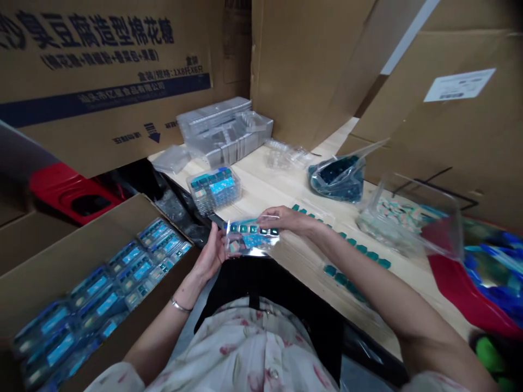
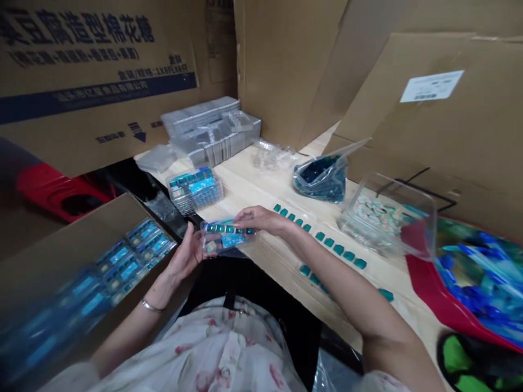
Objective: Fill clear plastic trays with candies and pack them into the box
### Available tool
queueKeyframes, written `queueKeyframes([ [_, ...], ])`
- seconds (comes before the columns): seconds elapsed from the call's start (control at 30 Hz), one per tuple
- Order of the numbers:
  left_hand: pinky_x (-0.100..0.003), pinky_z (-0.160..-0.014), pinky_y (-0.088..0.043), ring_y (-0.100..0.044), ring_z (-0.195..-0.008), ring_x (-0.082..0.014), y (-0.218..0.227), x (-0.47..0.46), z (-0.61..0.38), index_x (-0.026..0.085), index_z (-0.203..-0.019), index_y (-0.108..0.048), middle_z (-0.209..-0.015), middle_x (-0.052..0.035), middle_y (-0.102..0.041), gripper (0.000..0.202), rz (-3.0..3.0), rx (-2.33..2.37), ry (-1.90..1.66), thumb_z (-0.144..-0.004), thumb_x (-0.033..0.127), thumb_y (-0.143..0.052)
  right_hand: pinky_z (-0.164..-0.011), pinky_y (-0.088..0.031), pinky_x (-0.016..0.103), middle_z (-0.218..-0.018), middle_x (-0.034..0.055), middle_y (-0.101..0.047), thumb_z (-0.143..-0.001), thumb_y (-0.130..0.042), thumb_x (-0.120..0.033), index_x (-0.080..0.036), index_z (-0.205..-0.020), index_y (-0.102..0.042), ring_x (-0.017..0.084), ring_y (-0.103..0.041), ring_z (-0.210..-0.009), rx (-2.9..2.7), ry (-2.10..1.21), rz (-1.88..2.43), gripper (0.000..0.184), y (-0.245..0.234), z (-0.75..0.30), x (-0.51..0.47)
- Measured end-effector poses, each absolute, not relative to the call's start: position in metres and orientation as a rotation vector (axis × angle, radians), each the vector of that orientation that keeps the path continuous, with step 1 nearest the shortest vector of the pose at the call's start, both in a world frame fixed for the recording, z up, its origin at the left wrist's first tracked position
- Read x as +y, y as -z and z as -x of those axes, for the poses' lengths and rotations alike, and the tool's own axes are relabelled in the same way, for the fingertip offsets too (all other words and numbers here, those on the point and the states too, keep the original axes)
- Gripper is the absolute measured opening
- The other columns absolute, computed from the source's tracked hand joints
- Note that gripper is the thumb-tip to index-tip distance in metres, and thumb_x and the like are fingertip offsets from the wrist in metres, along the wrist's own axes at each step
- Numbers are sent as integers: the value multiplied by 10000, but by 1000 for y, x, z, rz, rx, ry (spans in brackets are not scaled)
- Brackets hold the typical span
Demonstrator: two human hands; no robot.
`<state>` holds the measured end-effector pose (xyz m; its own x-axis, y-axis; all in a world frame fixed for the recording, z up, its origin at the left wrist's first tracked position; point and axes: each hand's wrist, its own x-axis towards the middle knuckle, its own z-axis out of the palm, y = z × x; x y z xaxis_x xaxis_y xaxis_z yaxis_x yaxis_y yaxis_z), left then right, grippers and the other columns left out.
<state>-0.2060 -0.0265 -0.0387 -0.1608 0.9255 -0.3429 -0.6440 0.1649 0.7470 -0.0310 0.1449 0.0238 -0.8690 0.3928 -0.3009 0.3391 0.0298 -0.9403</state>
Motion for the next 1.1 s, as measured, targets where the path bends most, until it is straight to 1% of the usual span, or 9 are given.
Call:
queueKeyframes([
  [0.1,-292,-617,-566,-679,-783,-211,37,-27,203,134,-1057,-576,-992,-129,-670,426,-424,1051,-1439,-850,502,-520,-629,-496,251,-846,43,-664,-713,-687,-491,-135,-955,-654,146,-616,-728,-2482,-1810,820,431,-17,54,152],
  [0.23,-256,-571,-552,-664,-706,-166,42,-27,198,158,-1040,-572,-914,-69,-664,340,-446,1144,-1486,-794,378,-655,-805,-477,339,-1002,102,-640,-736,-666,-498,-143,-1100,-600,219,-605,-929,-2667,-838,991,513,-10,52,148],
  [0.3,-257,-568,-551,-664,-711,-164,46,-27,196,162,-1037,-569,-917,-64,-661,344,-417,1144,-1512,-791,388,-655,-822,-470,355,-1050,116,-627,-754,-638,-515,-149,-1202,-540,234,-603,-958,-2653,-626,1111,587,-4,42,143],
  [0.43,-294,-565,-562,-679,-715,-184,48,-28,193,173,-1066,-550,-982,-88,-661,386,-295,1112,-1519,-814,461,-599,-651,-485,295,-905,52,-660,-771,-597,-518,-154,-1248,-497,185,-633,-736,-2613,-887,1228,609,11,25,135],
  [0.63,-327,-633,-575,-684,-821,-208,47,-30,189,232,-1244,-475,-1188,-103,-593,501,-321,1085,-1506,-792,340,-661,-633,-470,272,-739,17,-625,-837,-544,-411,-147,-1039,-615,158,-602,-673,-2430,-886,1029,339,20,31,142],
  [0.77,-315,-637,-570,-671,-852,-209,50,-30,186,230,-1274,-454,-1192,-111,-589,561,-365,1100,-1485,-768,284,-691,-704,-482,300,-920,72,-622,-886,-502,-394,-177,-1090,-599,191,-622,-806,-2577,-578,1092,313,17,38,135],
  [0.87,-308,-600,-565,-669,-775,-196,53,-28,183,206,-1228,-481,-1024,-85,-644,495,-344,1145,-1495,-789,346,-662,-719,-490,325,-1077,112,-584,-933,-410,-410,-198,-1150,-558,227,-621,-915,-2733,-389,1222,337,14,41,122],
  [0.97,-273,-580,-557,-655,-709,-160,51,-25,183,196,-1163,-521,-920,-41,-650,460,-334,1196,-1575,-761,338,-692,-815,-477,324,-1130,111,-593,-953,-384,-369,-182,-1229,-500,218,-592,-1024,-2708,-454,1211,353,15,46,120],
  [1.1,-240,-575,-548,-647,-708,-138,41,-17,188,182,-1071,-564,-956,-31,-654,408,-323,1236,-1677,-723,322,-723,-921,-434,303,-1210,110,-578,-953,-394,-326,-145,-1288,-454,178,-558,-1087,-2608,-555,1121,386,17,58,135],
])
